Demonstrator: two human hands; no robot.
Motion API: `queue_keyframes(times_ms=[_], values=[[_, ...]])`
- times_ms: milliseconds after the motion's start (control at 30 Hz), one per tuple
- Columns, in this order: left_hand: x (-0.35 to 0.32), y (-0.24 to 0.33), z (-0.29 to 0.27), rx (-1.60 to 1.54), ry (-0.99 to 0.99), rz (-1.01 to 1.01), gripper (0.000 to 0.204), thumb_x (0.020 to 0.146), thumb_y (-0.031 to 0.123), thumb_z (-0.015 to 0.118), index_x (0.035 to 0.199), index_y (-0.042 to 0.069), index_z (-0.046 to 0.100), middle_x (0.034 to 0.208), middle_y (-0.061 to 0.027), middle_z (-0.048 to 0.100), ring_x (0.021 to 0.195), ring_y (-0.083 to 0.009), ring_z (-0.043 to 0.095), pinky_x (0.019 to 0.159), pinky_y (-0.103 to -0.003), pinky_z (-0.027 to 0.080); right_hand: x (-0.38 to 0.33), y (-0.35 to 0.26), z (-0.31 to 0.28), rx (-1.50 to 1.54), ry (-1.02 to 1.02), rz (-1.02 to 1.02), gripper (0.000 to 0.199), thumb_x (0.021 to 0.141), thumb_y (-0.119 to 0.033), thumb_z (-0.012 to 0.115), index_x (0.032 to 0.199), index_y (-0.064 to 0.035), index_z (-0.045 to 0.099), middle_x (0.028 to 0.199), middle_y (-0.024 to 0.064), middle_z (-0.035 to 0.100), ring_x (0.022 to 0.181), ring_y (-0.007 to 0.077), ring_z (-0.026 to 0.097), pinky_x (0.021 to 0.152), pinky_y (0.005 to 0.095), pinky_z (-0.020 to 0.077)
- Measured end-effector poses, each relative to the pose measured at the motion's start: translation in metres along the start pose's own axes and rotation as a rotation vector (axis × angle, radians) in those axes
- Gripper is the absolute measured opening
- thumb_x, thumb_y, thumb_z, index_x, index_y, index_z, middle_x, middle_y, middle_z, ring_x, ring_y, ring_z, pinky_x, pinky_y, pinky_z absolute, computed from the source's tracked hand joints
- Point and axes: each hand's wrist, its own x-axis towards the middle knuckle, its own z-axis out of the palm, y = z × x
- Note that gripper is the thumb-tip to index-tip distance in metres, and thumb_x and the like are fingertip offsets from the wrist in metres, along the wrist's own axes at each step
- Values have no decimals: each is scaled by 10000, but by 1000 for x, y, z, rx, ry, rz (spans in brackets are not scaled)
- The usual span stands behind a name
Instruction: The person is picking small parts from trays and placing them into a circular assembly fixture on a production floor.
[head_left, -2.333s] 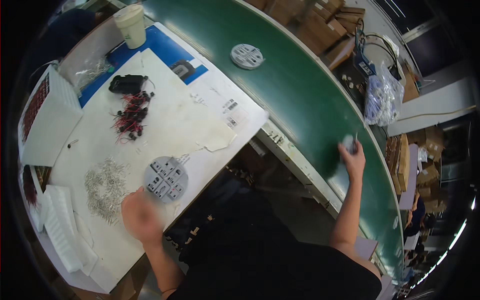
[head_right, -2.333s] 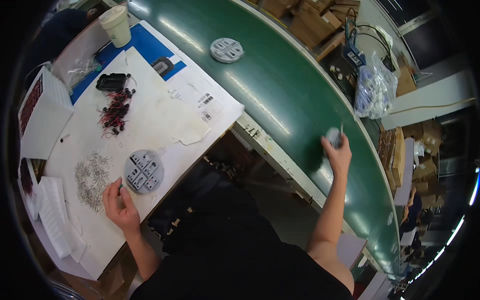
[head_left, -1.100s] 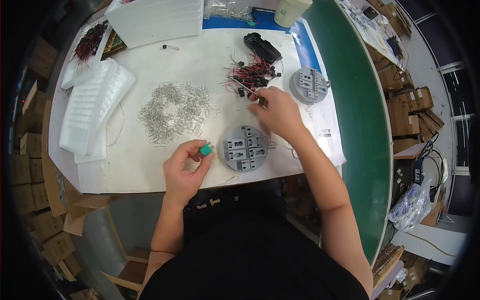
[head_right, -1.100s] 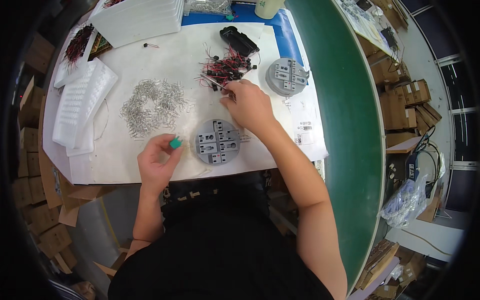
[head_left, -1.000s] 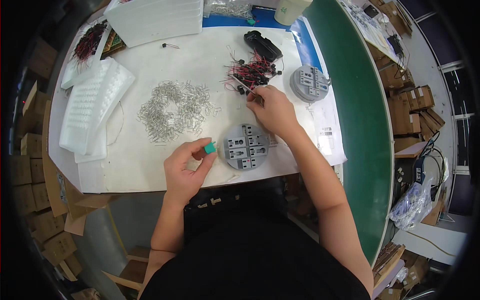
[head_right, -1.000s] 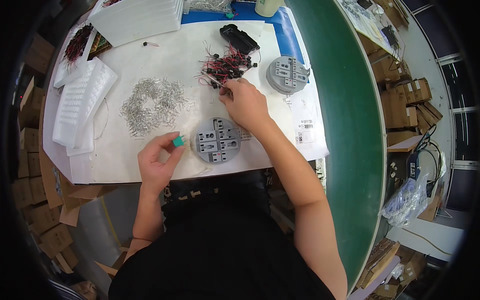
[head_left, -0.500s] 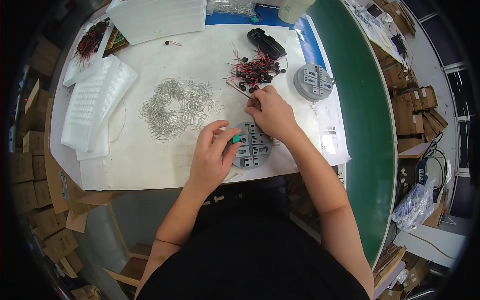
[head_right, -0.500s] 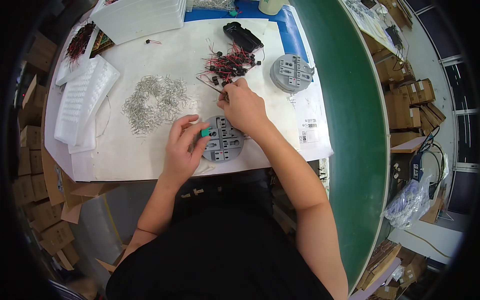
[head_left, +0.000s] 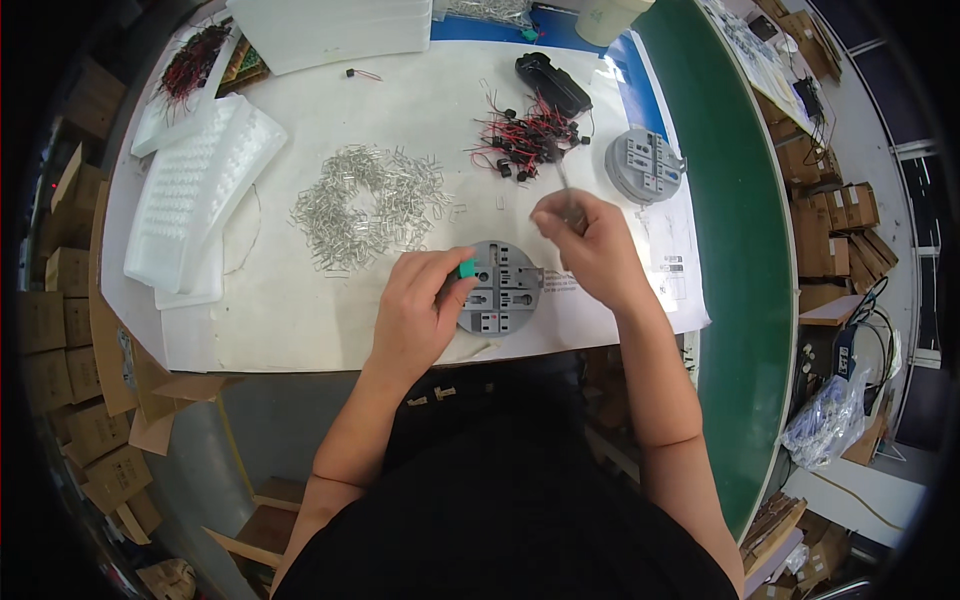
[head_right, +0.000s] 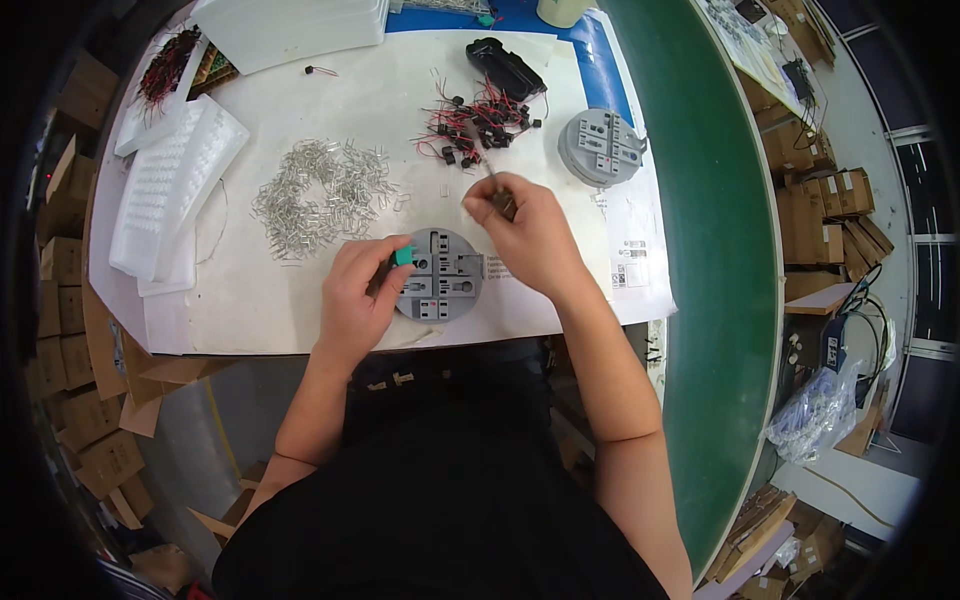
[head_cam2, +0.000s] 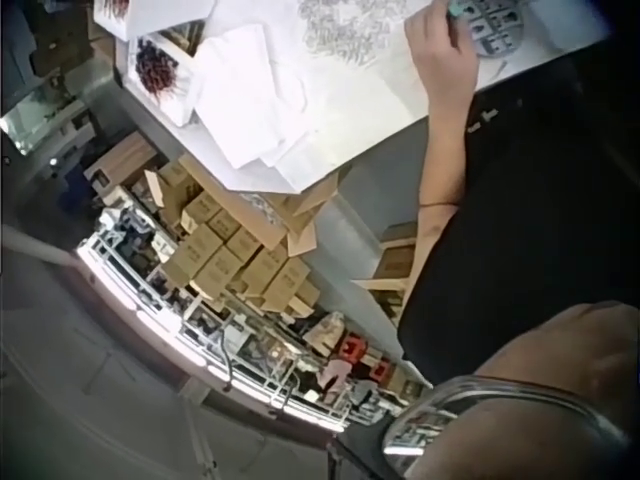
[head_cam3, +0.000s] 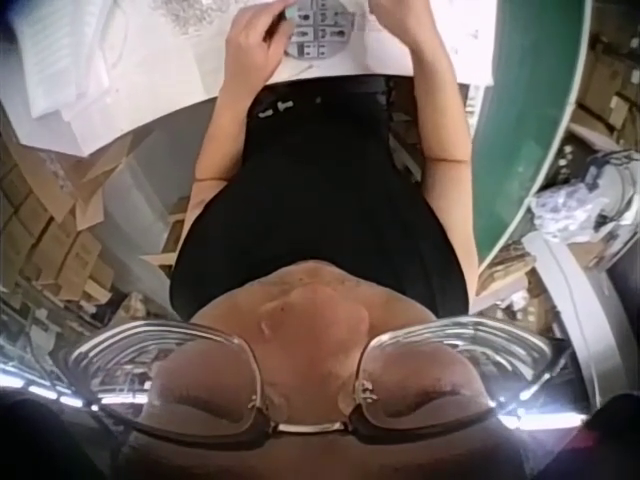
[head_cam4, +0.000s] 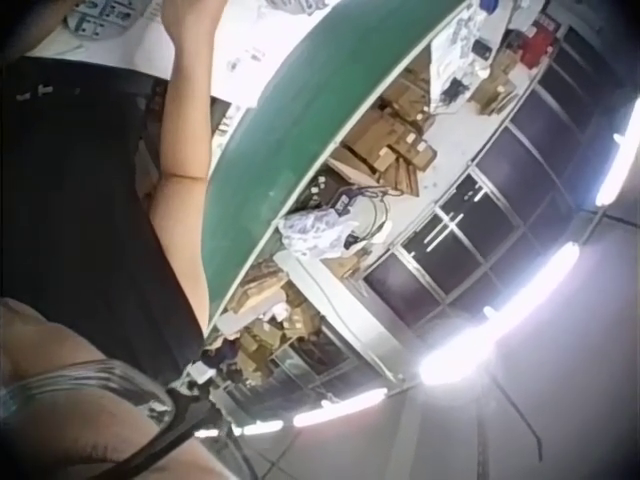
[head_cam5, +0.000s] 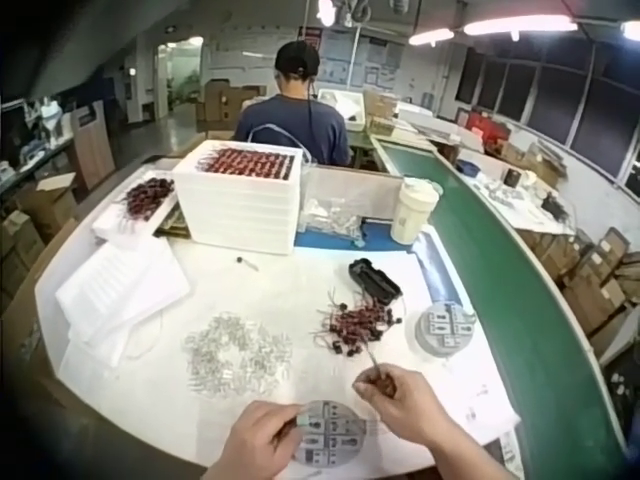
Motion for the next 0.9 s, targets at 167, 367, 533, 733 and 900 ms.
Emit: queue_keyframes(times_ms=[167, 367, 533, 733, 900], values=[[0, -2, 2, -17, 28, -2, 313, 890, 38, 786, 1196, 37, 718, 996, -105, 700, 883, -276, 629, 755, -381, 531, -6, -2, 19, -162, -88, -14, 229, 939, -150, 787, 1018, 12, 645, 807, 80, 672, 745, 139, 631, 675, 309, 527], [0, -4, 3, -24, 28, -2, 314, 886, 41, 792, 1193, 36, 721, 989, -103, 703, 878, -276, 628, 744, -380, 532, -5, 4, 34, -257, 36, -99, 320, 872, -141, 844, 1043, 35, 638, 847, 96, 691, 740, 172, 651, 692, 324, 539], [-1, -6, 3, -39, 31, 14, 306, 881, 40, 793, 1178, 33, 724, 987, -106, 707, 882, -282, 636, 757, -383, 533, -6, -8, 38, -453, -25, -28, 279, 861, -94, 835, 1064, 19, 680, 934, 126, 715, 721, 188, 659, 691, 332, 541], [3, -4, -2, 8, 11, 29, 295, 877, 56, 794, 1163, 42, 726, 974, -99, 713, 900, -293, 649, 768, -395, 534, -34, 38, 28, -475, 63, -489, 249, 848, -29, 824, 1090, -71, 776, 1048, 100, 755, 766, 190, 725, 689, 318, 575], [16, 1, -6, 132, -40, 94, 278, 876, 90, 790, 1145, 54, 732, 955, -81, 712, 914, -294, 656, 764, -403, 533, -37, 53, 35, -458, 128, -590, 245, 836, -33, 841, 1066, -81, 773, 1086, 87, 765, 829, 217, 769, 705, 312, 604]])
